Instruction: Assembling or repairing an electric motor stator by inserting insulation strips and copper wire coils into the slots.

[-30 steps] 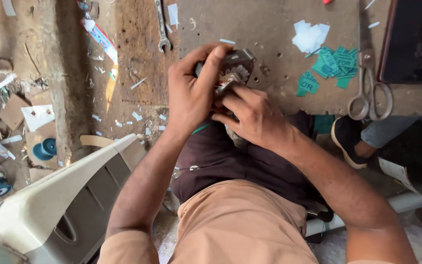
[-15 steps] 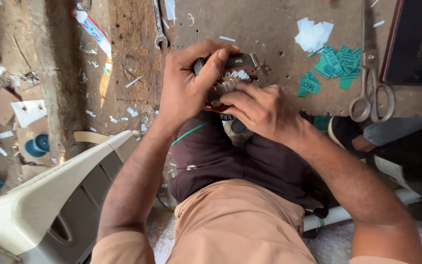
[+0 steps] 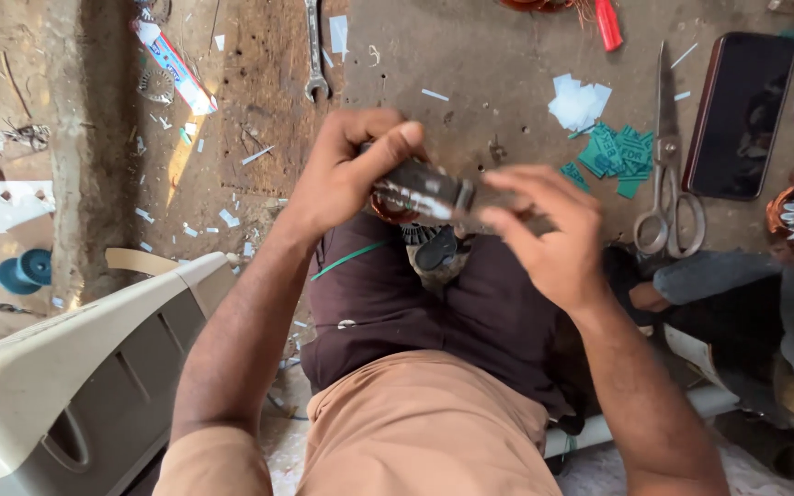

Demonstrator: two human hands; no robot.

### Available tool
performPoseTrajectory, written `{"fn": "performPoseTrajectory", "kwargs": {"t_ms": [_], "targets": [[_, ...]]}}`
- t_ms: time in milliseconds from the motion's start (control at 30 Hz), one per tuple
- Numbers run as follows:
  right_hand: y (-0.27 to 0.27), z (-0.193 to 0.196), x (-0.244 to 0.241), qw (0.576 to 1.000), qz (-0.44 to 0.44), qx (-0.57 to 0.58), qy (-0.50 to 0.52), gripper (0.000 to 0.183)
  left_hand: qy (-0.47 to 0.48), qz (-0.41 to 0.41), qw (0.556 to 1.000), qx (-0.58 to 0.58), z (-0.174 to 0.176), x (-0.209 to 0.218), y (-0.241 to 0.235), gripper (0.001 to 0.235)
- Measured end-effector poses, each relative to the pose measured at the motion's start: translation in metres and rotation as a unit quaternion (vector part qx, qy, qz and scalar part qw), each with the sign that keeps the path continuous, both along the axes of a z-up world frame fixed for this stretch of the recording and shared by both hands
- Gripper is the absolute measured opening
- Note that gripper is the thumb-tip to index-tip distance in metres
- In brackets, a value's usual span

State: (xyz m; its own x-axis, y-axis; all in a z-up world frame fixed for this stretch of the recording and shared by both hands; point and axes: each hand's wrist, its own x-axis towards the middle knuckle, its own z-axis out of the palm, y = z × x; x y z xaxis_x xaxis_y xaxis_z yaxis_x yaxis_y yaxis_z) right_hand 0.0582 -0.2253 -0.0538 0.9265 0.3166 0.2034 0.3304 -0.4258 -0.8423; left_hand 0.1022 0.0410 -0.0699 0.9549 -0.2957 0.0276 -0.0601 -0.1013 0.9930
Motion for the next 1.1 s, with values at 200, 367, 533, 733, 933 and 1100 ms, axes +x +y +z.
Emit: {"fn": "performPoseTrajectory", "kwargs": {"t_ms": [200,367,533,733,933,1100], "targets": [[0.039,-0.022,-0.013,0.996,0.056,0.057,0.034,0.035,-0.207,0.096,0.973,0.045,0.012,0.006,-0.006,0.027],[0.066,-0.039,-0.036,0.998,-0.01,0.055,0.003,0.032,-0.149,0.287,0.942,0.092,0.016,-0.074,-0.037,0.051],[0.061,-0.023,-0.046,0.998,0.007,0.028,-0.063,0.032,-0.137,0.302,0.941,0.074,-0.006,-0.083,-0.05,0.053],[0.04,-0.006,-0.015,0.971,0.08,-0.066,-0.213,0.022,-0.211,0.173,0.957,0.094,-0.003,-0.052,-0.028,0.047],[0.049,-0.019,0.017,0.935,0.174,-0.14,-0.276,0.023,-0.18,0.115,0.974,0.074,0.009,-0.027,-0.017,0.033],[0.054,-0.02,0.016,0.949,0.171,-0.081,-0.254,0.02,-0.236,0.05,0.968,0.07,0.01,-0.009,-0.011,0.028]]}}
